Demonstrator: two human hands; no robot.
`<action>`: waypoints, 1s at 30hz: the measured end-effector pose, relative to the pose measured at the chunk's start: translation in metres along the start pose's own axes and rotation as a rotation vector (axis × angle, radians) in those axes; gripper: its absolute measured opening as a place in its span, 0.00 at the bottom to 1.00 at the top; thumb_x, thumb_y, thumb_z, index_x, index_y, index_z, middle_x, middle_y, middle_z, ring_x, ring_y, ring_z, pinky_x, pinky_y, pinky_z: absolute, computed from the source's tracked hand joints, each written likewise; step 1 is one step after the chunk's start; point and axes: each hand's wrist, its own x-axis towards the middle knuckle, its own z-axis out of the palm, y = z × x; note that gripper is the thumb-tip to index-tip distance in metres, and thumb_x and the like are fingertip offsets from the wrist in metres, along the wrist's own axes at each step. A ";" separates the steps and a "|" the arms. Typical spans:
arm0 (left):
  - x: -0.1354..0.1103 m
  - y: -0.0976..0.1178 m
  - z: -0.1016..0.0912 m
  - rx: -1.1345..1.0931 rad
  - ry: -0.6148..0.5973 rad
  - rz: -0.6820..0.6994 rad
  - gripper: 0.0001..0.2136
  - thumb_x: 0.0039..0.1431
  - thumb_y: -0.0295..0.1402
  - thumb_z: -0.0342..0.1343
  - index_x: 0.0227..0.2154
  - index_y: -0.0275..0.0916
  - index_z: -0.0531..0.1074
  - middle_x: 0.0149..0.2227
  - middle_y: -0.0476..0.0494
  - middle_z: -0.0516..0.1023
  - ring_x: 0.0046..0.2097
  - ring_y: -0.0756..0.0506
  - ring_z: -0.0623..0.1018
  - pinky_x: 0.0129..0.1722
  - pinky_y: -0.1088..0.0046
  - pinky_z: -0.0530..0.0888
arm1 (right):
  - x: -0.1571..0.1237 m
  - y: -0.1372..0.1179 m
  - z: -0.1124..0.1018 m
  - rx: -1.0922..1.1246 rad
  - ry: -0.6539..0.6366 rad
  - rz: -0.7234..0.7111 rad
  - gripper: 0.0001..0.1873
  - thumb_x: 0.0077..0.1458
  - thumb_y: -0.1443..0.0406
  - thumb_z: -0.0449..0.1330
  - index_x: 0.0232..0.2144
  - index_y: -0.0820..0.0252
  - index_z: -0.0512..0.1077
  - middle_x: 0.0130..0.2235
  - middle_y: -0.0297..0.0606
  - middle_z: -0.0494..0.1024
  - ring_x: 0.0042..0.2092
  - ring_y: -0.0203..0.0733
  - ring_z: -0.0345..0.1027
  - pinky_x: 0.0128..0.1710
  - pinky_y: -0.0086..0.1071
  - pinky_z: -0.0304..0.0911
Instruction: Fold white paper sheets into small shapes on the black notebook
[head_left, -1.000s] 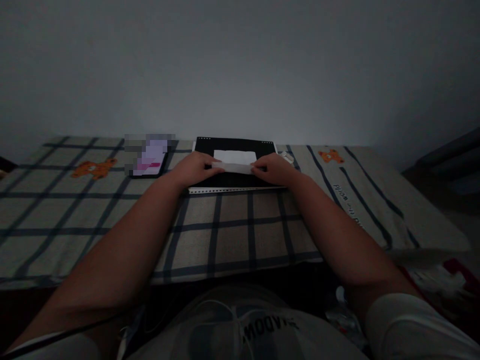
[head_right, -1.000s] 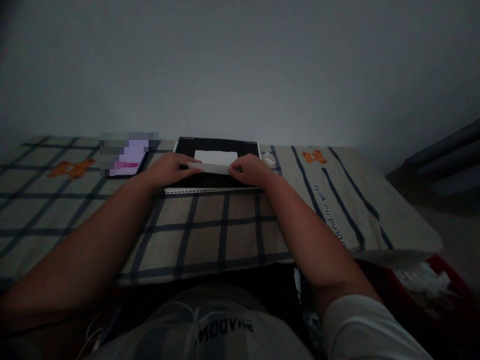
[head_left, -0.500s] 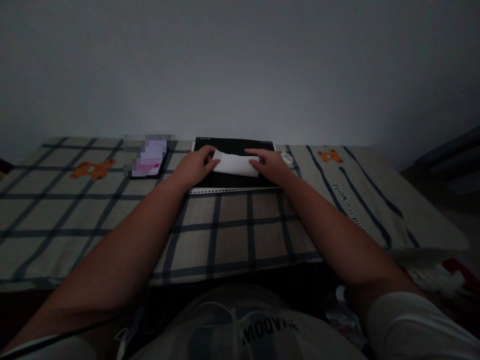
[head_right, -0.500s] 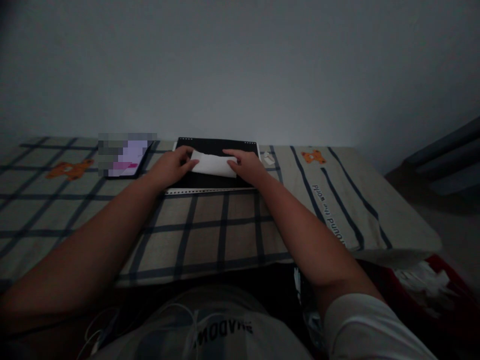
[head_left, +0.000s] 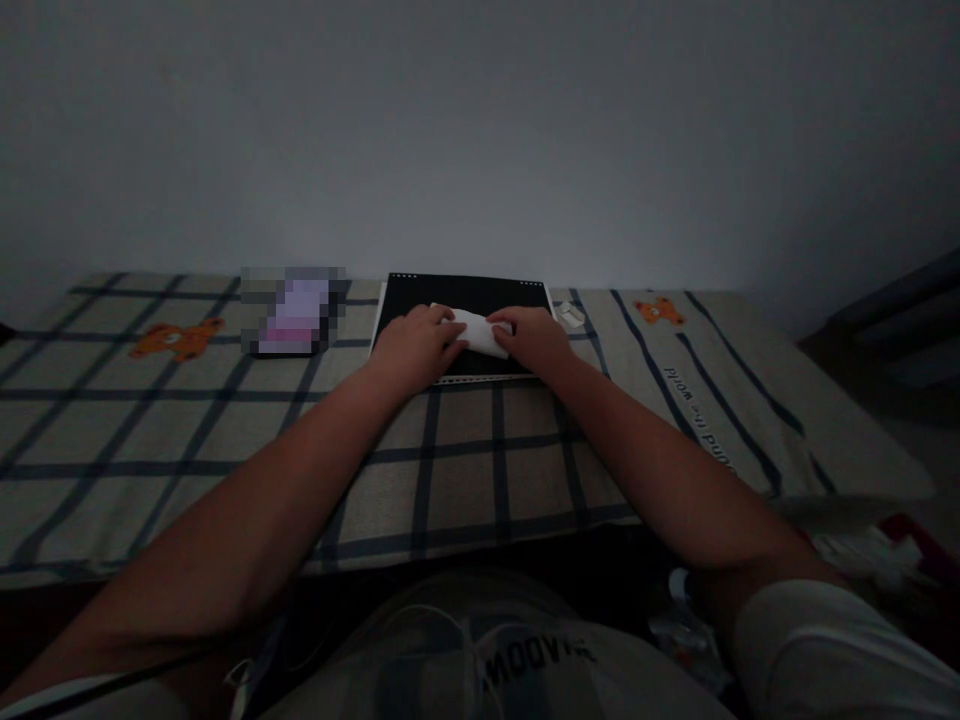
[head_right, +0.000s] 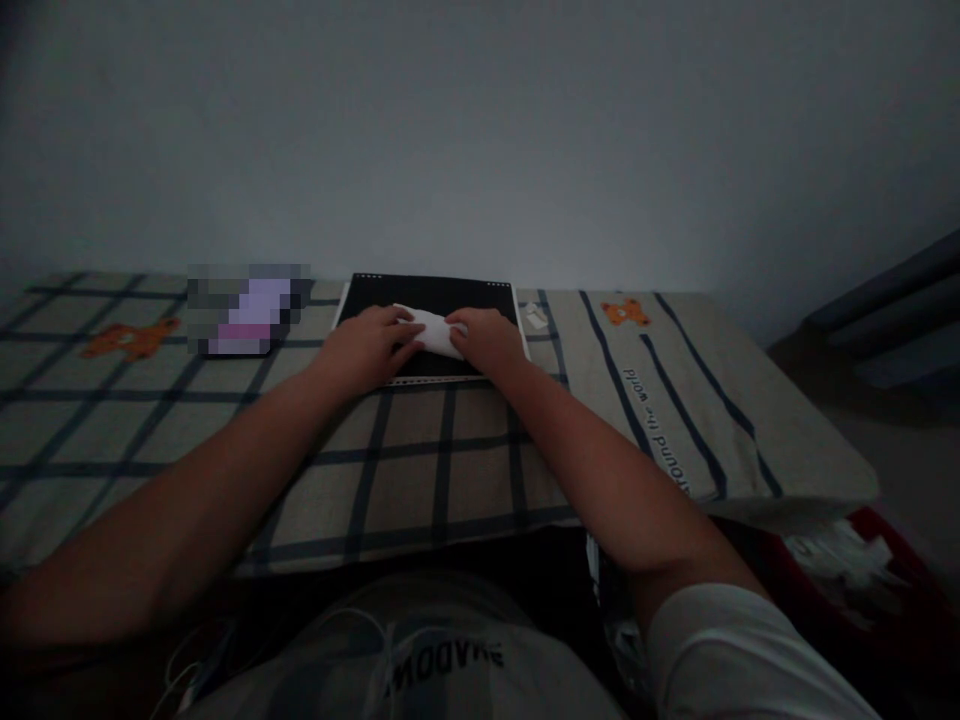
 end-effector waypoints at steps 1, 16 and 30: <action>0.000 0.001 0.001 0.017 -0.027 -0.002 0.21 0.74 0.43 0.47 0.59 0.42 0.78 0.61 0.38 0.78 0.58 0.33 0.75 0.52 0.55 0.76 | 0.000 0.001 0.001 -0.015 -0.014 -0.007 0.17 0.64 0.63 0.60 0.52 0.54 0.83 0.51 0.41 0.85 0.50 0.51 0.78 0.50 0.42 0.70; 0.004 -0.011 0.011 -0.049 -0.058 -0.057 0.24 0.74 0.45 0.43 0.55 0.40 0.80 0.65 0.38 0.76 0.62 0.34 0.77 0.58 0.56 0.75 | 0.001 0.003 -0.003 -0.118 -0.102 -0.315 0.12 0.66 0.62 0.60 0.43 0.58 0.84 0.49 0.44 0.84 0.51 0.50 0.72 0.51 0.42 0.61; 0.010 -0.029 0.019 -0.044 -0.189 0.063 0.27 0.77 0.42 0.43 0.71 0.35 0.63 0.75 0.34 0.59 0.75 0.37 0.61 0.75 0.54 0.54 | 0.009 0.025 0.013 0.094 -0.084 -0.536 0.14 0.65 0.63 0.62 0.49 0.58 0.84 0.57 0.47 0.81 0.58 0.51 0.72 0.60 0.48 0.65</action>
